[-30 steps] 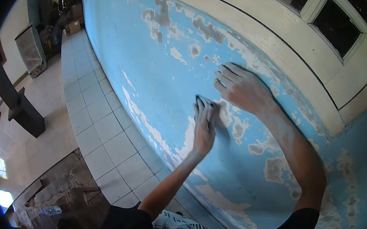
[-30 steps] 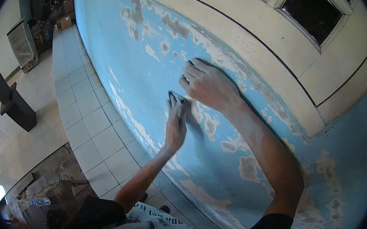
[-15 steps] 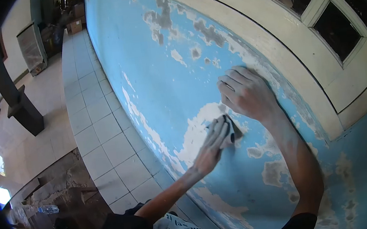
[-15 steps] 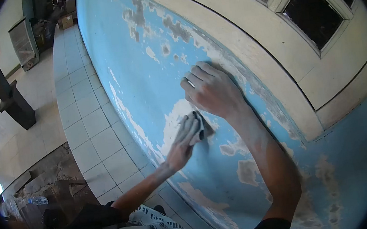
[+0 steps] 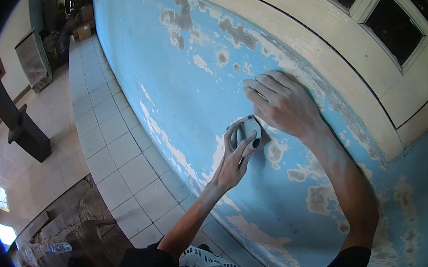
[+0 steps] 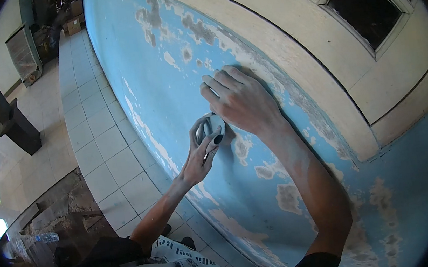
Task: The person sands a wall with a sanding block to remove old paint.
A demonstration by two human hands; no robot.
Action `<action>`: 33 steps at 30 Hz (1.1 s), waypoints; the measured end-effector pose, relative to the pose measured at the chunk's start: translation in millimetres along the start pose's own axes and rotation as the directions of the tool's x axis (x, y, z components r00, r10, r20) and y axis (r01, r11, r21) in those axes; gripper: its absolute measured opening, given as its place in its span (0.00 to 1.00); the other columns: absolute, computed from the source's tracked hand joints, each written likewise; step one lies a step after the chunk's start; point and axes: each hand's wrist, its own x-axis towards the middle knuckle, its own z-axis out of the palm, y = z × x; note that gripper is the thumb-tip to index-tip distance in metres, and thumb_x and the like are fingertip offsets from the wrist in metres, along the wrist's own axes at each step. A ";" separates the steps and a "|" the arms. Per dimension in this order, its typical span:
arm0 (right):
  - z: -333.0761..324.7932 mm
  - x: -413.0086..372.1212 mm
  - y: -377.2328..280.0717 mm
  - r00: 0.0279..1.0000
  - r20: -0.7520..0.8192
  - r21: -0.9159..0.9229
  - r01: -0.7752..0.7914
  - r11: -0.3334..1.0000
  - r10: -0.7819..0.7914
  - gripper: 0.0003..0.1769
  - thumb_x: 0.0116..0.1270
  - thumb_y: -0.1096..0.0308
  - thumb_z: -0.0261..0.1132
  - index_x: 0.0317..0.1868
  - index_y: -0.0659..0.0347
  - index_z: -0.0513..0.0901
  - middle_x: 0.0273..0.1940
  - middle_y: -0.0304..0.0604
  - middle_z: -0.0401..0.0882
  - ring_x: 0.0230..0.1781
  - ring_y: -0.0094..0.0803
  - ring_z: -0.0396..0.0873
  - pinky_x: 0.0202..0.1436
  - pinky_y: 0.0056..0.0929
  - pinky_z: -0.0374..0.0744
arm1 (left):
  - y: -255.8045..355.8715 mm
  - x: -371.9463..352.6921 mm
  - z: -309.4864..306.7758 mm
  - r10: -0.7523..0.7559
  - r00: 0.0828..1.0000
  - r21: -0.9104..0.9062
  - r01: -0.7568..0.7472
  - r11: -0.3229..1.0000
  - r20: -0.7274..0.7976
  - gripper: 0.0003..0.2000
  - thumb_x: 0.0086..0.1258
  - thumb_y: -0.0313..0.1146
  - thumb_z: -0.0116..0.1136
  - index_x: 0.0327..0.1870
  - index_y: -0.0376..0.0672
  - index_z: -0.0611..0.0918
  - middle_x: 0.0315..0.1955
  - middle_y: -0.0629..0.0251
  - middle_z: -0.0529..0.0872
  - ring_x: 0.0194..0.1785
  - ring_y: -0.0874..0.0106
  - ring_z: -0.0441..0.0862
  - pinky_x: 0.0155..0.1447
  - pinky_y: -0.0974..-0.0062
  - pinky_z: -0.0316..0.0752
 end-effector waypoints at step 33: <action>-23.6 1.2 17.7 0.990 0.055 -0.171 -0.120 0.978 0.131 0.18 0.57 0.63 0.67 0.49 0.54 0.80 0.50 0.36 0.81 0.60 0.28 0.71 0.73 0.33 0.60 | -8.0 4.2 16.0 -0.184 0.982 -0.212 0.189 0.959 0.042 0.28 0.68 0.18 0.44 0.69 0.34 0.52 0.60 0.35 0.66 0.58 0.41 0.70 0.58 0.66 0.70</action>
